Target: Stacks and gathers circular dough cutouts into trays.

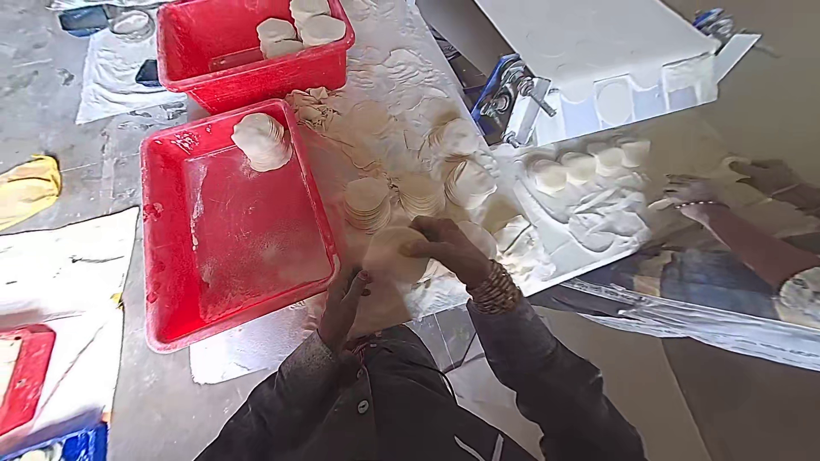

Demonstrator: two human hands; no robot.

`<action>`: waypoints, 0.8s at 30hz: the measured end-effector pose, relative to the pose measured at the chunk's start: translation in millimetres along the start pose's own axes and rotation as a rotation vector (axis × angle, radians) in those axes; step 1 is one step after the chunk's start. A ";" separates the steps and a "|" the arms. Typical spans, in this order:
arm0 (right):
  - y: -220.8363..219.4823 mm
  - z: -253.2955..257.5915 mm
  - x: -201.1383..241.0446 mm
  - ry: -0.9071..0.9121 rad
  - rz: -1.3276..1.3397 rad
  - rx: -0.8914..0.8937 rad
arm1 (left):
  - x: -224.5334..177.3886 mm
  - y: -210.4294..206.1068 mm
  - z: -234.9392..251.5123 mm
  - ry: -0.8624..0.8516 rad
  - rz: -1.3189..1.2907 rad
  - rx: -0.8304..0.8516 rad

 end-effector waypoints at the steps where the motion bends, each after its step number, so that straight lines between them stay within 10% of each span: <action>1: 2.5 -1.7 -4.1 0.045 0.196 -0.002 | 2.1 -1.9 -1.6 0.017 -0.026 -0.019; 3: 8.4 -0.2 -21.0 0.047 0.252 -0.078 | 6.8 -3.8 -6.4 0.053 -0.043 -0.067; 9: 12.0 5.1 -13.9 -0.289 -0.701 -0.163 | 21.2 -2.8 -2.3 0.097 -0.068 -0.029; 19: -22.5 -13.4 32.5 0.090 0.012 -0.231 | -9.2 -49.6 33.9 -0.021 -0.823 -0.121; 24: -30.1 -27.1 -3.7 0.050 -0.015 -0.392 | -25.2 -40.0 17.3 0.235 -0.783 0.027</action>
Point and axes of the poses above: each hand's wrist, its own z-axis towards the middle knuckle, its own y-axis out of the back of the hand, x = y × z, the point moved 3 cm from there along z, towards the middle knuckle, and after that the axes turned 1 degree about y, right-handed, at the moved point
